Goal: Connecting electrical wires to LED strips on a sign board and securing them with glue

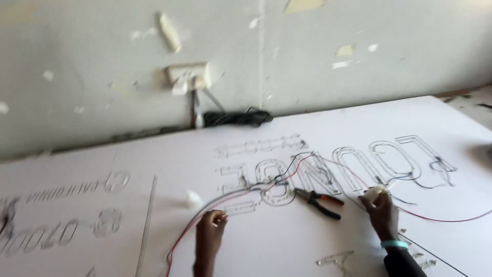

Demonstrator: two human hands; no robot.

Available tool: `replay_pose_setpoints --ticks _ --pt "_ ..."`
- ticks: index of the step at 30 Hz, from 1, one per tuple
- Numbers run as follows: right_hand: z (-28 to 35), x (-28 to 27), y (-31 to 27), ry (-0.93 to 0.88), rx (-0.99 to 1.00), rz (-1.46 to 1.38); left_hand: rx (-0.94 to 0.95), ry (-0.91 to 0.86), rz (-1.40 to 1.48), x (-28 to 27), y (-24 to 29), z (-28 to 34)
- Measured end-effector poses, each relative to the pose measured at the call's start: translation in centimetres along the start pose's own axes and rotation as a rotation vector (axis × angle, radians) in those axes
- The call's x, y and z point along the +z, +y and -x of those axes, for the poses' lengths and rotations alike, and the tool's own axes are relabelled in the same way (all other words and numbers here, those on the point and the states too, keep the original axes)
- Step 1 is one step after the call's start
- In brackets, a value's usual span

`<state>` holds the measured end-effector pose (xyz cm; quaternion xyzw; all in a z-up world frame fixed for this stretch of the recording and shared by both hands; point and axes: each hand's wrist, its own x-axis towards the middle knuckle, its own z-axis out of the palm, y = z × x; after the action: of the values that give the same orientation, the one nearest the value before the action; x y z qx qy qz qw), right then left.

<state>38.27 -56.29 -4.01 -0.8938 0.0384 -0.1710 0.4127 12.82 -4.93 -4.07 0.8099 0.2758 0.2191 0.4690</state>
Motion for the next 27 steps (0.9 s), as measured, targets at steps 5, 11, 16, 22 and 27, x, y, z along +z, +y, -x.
replay_pose_setpoints --ticks 5,11,16,22,27 --pt "-0.4 -0.5 0.9 -0.206 0.063 0.169 0.278 0.151 -0.328 7.4 -1.2 -5.3" --pt "5.0 -8.5 -17.2 -0.469 0.143 0.684 0.383 0.188 -0.284 7.3 -3.5 -5.7" --pt "7.9 6.4 -22.1 -0.651 -0.493 0.131 0.178 0.037 -0.24 4.1 2.7 -4.5" --pt "9.6 17.1 -27.2 -0.823 -0.815 -0.011 0.154 -0.025 -0.211 3.2 3.3 -4.9" --pt "11.5 20.0 -26.4 -0.803 -0.809 0.018 0.133 -0.069 -0.19 2.3 3.8 -4.5"
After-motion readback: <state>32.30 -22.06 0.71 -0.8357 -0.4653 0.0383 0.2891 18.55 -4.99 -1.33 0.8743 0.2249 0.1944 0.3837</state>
